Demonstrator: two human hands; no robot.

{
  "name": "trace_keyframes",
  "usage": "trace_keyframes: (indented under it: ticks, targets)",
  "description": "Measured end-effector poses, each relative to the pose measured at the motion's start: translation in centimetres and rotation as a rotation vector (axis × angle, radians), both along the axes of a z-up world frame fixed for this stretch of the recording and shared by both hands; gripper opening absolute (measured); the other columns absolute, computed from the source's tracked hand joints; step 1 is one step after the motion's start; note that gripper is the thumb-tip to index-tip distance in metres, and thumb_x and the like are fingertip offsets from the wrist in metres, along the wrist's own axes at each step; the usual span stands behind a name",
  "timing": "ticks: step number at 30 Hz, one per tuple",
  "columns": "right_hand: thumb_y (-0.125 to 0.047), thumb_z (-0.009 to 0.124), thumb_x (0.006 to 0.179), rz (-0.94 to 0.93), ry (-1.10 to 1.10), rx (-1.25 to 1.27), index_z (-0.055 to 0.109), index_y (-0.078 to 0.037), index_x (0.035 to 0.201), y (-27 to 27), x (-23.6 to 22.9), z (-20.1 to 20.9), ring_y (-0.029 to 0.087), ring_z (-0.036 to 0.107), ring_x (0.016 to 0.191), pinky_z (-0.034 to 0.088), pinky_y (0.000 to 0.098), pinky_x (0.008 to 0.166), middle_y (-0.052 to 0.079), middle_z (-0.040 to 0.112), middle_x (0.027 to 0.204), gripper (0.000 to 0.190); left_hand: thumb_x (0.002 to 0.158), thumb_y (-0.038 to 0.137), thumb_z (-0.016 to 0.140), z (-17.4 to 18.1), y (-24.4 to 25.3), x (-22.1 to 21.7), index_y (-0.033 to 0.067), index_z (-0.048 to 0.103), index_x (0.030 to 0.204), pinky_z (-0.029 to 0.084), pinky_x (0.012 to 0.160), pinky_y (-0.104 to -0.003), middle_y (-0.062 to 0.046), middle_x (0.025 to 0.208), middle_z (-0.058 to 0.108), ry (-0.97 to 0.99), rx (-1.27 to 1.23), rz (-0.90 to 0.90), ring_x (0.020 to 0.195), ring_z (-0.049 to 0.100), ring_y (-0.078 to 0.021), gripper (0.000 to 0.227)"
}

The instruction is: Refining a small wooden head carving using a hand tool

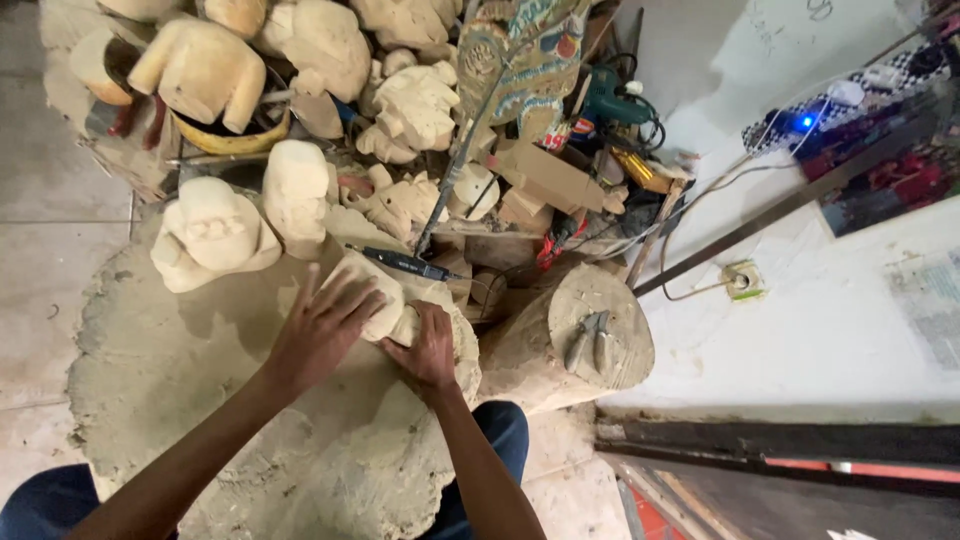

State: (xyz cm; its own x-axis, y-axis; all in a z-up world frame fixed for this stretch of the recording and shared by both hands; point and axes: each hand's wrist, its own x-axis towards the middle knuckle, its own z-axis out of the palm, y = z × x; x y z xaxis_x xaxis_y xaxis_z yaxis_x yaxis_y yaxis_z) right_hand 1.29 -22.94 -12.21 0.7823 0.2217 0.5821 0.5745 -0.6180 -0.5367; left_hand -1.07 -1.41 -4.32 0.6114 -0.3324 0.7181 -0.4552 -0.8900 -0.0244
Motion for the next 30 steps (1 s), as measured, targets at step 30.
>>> trace_keyframes:
  ticks: [30]
  targets:
    - [-0.028,0.084,0.085,0.072,-0.045,-0.003,0.074,-0.013,0.106,1.1,-0.7,4.2,0.039,0.057,0.121,0.039,0.0525,0.103,0.009,0.071,0.117,0.028,0.083,0.041,0.081,-0.8,-0.6,-0.4,0.0256,0.077,0.093,0.024,0.122,-0.055,0.006,0.088,0.077,0.376,-0.542,-0.015,0.112,0.067,-0.0163,0.018]
